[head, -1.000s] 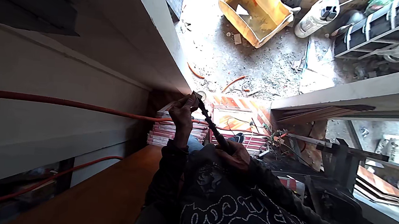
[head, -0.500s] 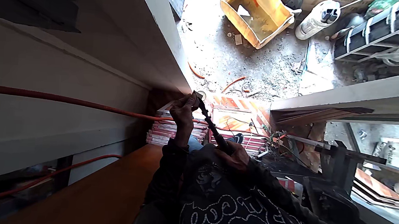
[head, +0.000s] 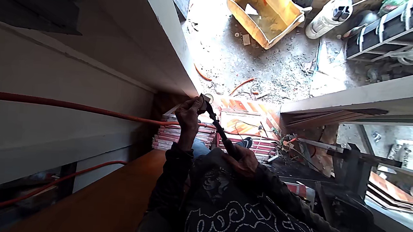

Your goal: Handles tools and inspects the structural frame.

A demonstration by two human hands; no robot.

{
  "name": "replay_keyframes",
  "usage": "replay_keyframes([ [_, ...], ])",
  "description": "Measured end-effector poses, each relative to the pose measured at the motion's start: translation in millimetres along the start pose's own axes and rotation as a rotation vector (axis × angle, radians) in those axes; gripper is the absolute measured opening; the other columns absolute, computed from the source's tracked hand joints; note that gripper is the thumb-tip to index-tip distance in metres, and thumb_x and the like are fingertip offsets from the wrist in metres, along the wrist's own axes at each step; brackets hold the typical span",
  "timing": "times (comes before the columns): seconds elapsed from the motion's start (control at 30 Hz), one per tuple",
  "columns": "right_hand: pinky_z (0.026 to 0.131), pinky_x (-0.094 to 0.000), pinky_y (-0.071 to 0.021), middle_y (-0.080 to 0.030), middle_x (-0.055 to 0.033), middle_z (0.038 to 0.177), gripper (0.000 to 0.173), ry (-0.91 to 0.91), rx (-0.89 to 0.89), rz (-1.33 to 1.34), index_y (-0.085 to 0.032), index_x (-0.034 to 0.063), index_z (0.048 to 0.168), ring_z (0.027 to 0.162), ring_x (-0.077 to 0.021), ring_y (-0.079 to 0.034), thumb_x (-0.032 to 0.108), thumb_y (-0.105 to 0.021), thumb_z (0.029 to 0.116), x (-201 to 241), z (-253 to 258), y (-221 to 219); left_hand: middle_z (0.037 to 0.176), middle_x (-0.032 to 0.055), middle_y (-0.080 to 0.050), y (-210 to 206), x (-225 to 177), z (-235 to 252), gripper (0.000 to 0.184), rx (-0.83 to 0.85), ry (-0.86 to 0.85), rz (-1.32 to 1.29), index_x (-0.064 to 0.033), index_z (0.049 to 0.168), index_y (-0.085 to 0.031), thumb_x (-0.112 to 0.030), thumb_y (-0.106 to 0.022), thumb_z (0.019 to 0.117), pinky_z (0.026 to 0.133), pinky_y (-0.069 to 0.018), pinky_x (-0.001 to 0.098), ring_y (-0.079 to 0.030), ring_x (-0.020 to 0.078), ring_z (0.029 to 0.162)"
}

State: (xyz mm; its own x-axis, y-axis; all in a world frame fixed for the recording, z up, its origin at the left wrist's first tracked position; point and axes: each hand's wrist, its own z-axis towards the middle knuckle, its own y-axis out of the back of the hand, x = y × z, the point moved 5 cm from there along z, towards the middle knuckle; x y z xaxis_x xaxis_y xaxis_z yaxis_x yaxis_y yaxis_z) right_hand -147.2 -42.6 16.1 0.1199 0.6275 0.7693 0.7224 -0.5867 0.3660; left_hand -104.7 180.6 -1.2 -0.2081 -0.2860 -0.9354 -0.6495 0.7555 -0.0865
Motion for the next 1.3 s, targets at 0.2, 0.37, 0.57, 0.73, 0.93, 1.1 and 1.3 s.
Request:
replay_keyframes([
  [0.2,0.069,-0.0386,-0.0505,-0.064,-0.0048,0.078,0.039,0.005,0.037,0.068,-0.068,0.0049,0.099,0.071,-0.0144,-0.061,0.043,-0.06,0.0959,-5.3,2.9,1.2,0.091,0.0022,-0.075,0.6,1.0,3.7,0.014,0.083,0.04,0.043,-0.0085,0.107,-0.075,-0.011,-0.075,0.0922,0.067,-0.0625,0.0298,-0.071,0.0123,0.071],
  [0.37,0.07,-0.0387,-0.0504,-0.063,-0.0079,0.079,0.041,0.006,0.038,0.048,-0.066,0.0009,0.098,0.072,-0.0166,-0.061,0.042,-0.061,0.0966,-5.2,1.5,-0.7,0.091,0.0025,-0.075,-4.0,1.6,6.8,0.01,0.079,0.048,0.047,-0.0065,0.104,-0.074,-0.009,-0.073,0.0939,0.07,-0.0626,0.0308,-0.072,0.0125,0.073],
  [0.57,0.072,-0.0453,-0.0516,-0.065,-0.0132,0.081,0.046,-0.045,0.013,-0.014,-0.066,-0.0013,0.1,0.076,-0.0243,-0.065,0.044,-0.059,0.0977,-0.2,-2.2,-1.8,0.093,0.001,-0.073,-0.1,-3.5,-6.9,0.017,0.173,0.032,0.104,-0.0135,0.111,-0.074,-0.016,-0.074,0.0942,0.063,-0.0601,0.0271,-0.068,0.0106,0.069],
  [0.73,0.08,-0.0503,-0.0527,-0.068,-0.017,0.089,0.051,-0.062,0.03,-0.017,-0.066,-0.0024,0.109,0.084,-0.0299,-0.067,0.046,-0.057,0.0984,1.3,-0.8,-6.7,0.094,0.0011,-0.073,-2.5,0.9,1.5,0.014,0.141,0.066,0.081,-0.0117,0.109,-0.074,-0.016,-0.073,0.0949,0.066,-0.0612,0.0291,-0.069,0.0116,0.072],
  [0.93,0.079,-0.0524,-0.0536,-0.068,-0.0174,0.088,0.052,-0.11,0.064,-0.019,-0.065,-0.0019,0.108,0.085,-0.0322,-0.068,0.049,-0.054,0.1003,-1.3,-2.0,-9.4,0.092,0.0024,-0.074,0.2,6.7,8.2,0.01,0.143,0.082,0.043,-0.0099,0.105,-0.074,-0.012,-0.071,0.0955,0.067,-0.0619,0.0304,-0.071,0.0122,0.073],
  [1.1,0.081,-0.0558,-0.0531,-0.069,-0.0182,0.092,0.054,-0.126,0.111,-0.045,-0.064,-0.0007,0.113,0.09,-0.035,-0.069,0.051,-0.052,0.101,0.8,-3.8,-7.9,0.099,0.002,-0.072,1.9,0.1,-1.6,0.017,0.192,0.096,0.082,-0.0152,0.111,-0.074,-0.022,-0.073,0.0955,0.068,-0.0614,0.0313,-0.069,0.0126,0.077],
  [1.3,0.086,-0.0578,-0.0523,-0.069,-0.0212,0.098,0.054,-0.126,0.151,-0.023,-0.061,-0.0027,0.119,0.096,-0.0378,-0.069,0.048,-0.051,0.1025,-0.2,-3.8,-6.6,0.094,0.0014,-0.072,-2.1,1.6,1.3,0.015,0.196,0.13,0.099,-0.0134,0.11,-0.073,-0.018,-0.071,0.0966,0.065,-0.0607,0.0291,-0.068,0.0104,0.072],
])
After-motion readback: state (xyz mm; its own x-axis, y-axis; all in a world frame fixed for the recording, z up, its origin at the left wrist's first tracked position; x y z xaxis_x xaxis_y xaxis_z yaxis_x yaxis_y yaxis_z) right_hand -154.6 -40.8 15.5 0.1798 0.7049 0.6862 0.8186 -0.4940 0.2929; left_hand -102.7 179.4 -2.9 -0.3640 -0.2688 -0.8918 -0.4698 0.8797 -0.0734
